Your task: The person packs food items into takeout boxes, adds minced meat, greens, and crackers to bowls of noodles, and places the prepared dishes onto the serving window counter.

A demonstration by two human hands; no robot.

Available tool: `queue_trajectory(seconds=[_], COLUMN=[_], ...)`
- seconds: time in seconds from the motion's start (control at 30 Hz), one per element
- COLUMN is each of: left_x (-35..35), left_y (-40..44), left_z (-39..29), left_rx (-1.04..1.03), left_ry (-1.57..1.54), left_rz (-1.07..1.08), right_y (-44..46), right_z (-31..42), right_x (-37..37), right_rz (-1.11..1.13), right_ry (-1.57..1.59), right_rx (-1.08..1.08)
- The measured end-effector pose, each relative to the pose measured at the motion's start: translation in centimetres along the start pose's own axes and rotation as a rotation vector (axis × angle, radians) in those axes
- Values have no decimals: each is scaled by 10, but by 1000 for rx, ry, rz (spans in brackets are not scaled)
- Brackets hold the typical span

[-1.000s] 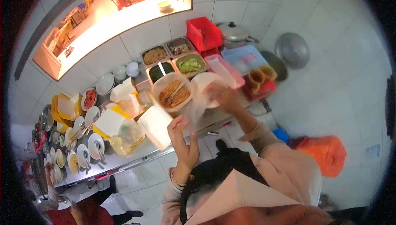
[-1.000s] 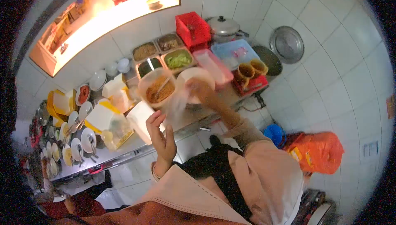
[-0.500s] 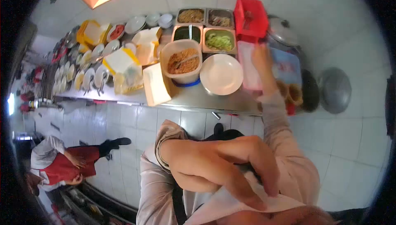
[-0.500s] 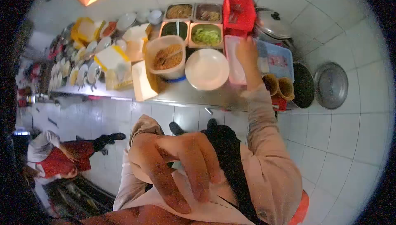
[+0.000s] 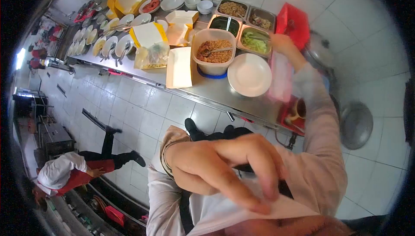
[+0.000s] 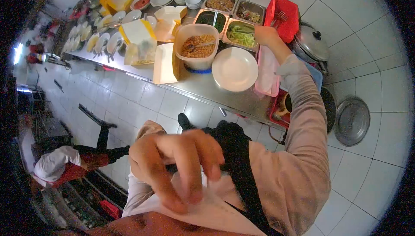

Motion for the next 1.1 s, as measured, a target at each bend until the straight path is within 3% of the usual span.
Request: queue_trajectory(seconds=[0.03, 0.07, 0.13, 0.27, 0.33, 0.4, 0.47, 0.53, 0.6, 0.77, 0.9, 0.97, 1.07, 1.1], left_x=[3, 2, 5, 18, 25, 29, 29, 33, 35, 42, 52, 58, 75, 85], left_y=[-2, -13, -34, -92, -124, -150, -167, -183, -188, -197, -206, -213, -237, -251], left_z=[1, 3, 11, 20, 13, 1, -9, -19, -23, -30, -36, -44, -63, -71], left_rx=[71, 103, 228, 286, 294, 279, 262, 222, 203, 172, 145, 157, 127, 152], left_ry=[32, 15, 28, -126, -26, 12, 44, 116, 149, 157, 115, 102, 89, 119], left_rz=[-11, -231, -455, -466, -689, -746, -807, -1013, -1002, -1067, -1059, -1089, -1158, -1205], right_y=[-3, -5, -6, 1, 1, 2, 1, -13, -21, -28, -17, -10, -29, -32], right_z=[4, 6, 17, 34, 29, 22, 9, 8, 6, -18, -59, -73, -10, 22], right_x=[1, 5, -9, -29, -37, -39, -40, -19, -12, -26, -57, -66, 33, 63], right_rz=[-61, -129, -199, -235, -275, -310, -250, -201, -161, -172, -186, -82, -64, -20], right_ry=[-63, -128, -221, -260, -237, -208, -193, -151, -112, 329, 546, 973, 945, 1076], right_rx=[58, 112, 169, 212, 235, 261, 178, 136, 97, -48, 0, -55, -61, -20])
Point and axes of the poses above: each hand's wrist, its own y-axis towards the middle knuckle, its own x-axis out of the back of the hand, z = x × y, the point moved 5 cm from there along y, towards the middle knuckle, and after that the axes turned 3 degrees about y, right-handed, at the moved point
